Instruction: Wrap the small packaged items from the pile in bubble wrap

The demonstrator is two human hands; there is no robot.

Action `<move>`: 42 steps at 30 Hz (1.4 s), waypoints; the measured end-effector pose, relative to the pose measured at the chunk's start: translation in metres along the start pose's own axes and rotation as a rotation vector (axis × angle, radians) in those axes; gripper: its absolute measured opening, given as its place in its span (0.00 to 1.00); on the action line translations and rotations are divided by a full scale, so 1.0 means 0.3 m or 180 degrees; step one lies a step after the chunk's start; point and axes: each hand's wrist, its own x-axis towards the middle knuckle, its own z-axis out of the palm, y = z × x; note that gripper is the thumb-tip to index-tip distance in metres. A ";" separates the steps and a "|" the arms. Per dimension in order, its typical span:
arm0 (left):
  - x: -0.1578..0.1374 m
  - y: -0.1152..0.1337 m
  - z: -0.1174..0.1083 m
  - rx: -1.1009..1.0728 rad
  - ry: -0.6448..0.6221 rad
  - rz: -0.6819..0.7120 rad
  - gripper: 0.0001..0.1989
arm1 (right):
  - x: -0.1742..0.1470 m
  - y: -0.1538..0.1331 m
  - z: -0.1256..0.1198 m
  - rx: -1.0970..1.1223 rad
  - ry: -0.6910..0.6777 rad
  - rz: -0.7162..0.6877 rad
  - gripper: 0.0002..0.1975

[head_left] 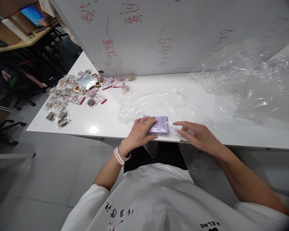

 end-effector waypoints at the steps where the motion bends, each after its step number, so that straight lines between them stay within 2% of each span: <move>1: 0.004 -0.005 -0.007 -0.0014 -0.0031 -0.0009 0.29 | -0.006 0.014 -0.001 -0.0070 0.0162 0.0118 0.20; 3: 0.010 -0.011 -0.020 -0.0019 -0.0094 -0.0026 0.28 | -0.008 0.041 -0.012 -0.0350 0.0524 0.0304 0.18; 5: 0.015 -0.011 -0.027 -0.0006 -0.0130 -0.0038 0.28 | 0.000 0.051 -0.020 -0.0928 0.1203 0.0355 0.18; 7: 0.019 -0.007 -0.029 0.0002 -0.0118 -0.0034 0.27 | 0.011 0.031 -0.011 -0.1423 0.1823 0.0138 0.19; 8: 0.021 -0.005 -0.029 -0.0005 -0.0089 -0.0019 0.27 | 0.017 0.012 0.003 -0.1519 0.1909 -0.0116 0.19; 9: 0.023 -0.004 -0.031 -0.0021 -0.0047 -0.0006 0.27 | 0.026 -0.009 0.021 -0.1514 0.1771 -0.0442 0.19; 11: 0.028 -0.005 -0.039 -0.0080 0.0026 -0.0026 0.25 | 0.049 -0.046 0.066 -0.1347 0.1086 -0.1125 0.22; 13: 0.036 -0.014 -0.055 -0.0234 0.0076 -0.0140 0.22 | 0.087 -0.062 0.102 -0.1133 0.0603 -0.1479 0.23; 16: 0.064 -0.045 -0.083 -0.0658 0.0193 -0.0476 0.20 | 0.172 -0.049 0.109 -0.0797 0.0644 -0.1325 0.19; 21: 0.173 -0.128 -0.097 -0.1010 0.0592 -0.1155 0.21 | 0.355 -0.026 0.064 -0.0381 0.0612 -0.0536 0.20; 24: 0.246 -0.165 -0.081 -0.0568 0.0671 -0.1559 0.21 | 0.438 -0.010 0.067 -0.0666 0.0568 -0.0138 0.21; 28: 0.289 -0.171 -0.064 0.0162 0.0443 -0.1609 0.20 | 0.459 0.035 0.061 -0.1412 0.0844 0.0277 0.19; 30: 0.291 -0.162 -0.059 0.0311 0.0365 -0.1605 0.21 | 0.442 0.048 0.041 -0.1675 0.1235 0.0208 0.20; 32: 0.291 -0.152 -0.055 0.0399 0.0330 -0.1607 0.21 | 0.423 0.039 0.029 -0.1787 0.1713 -0.0067 0.22; 34: 0.295 -0.146 -0.051 0.0466 0.0303 -0.1622 0.20 | 0.413 0.009 0.047 -0.1777 0.1841 -0.0446 0.23; 35: 0.297 -0.146 -0.051 0.0490 0.0304 -0.1607 0.20 | 0.411 -0.009 0.070 -0.1751 0.1677 -0.0658 0.23; 37: 0.295 -0.155 -0.059 0.0489 0.0311 -0.1548 0.19 | 0.412 -0.039 0.133 -0.1708 0.1034 -0.1077 0.22; 39: 0.278 -0.179 -0.088 0.0310 0.0227 -0.1501 0.17 | 0.416 -0.048 0.196 -0.1699 0.0505 -0.1306 0.24; 42: 0.210 -0.244 -0.175 -0.0393 -0.0128 -0.1520 0.16 | 0.415 -0.030 0.242 -0.1721 0.0303 -0.1284 0.27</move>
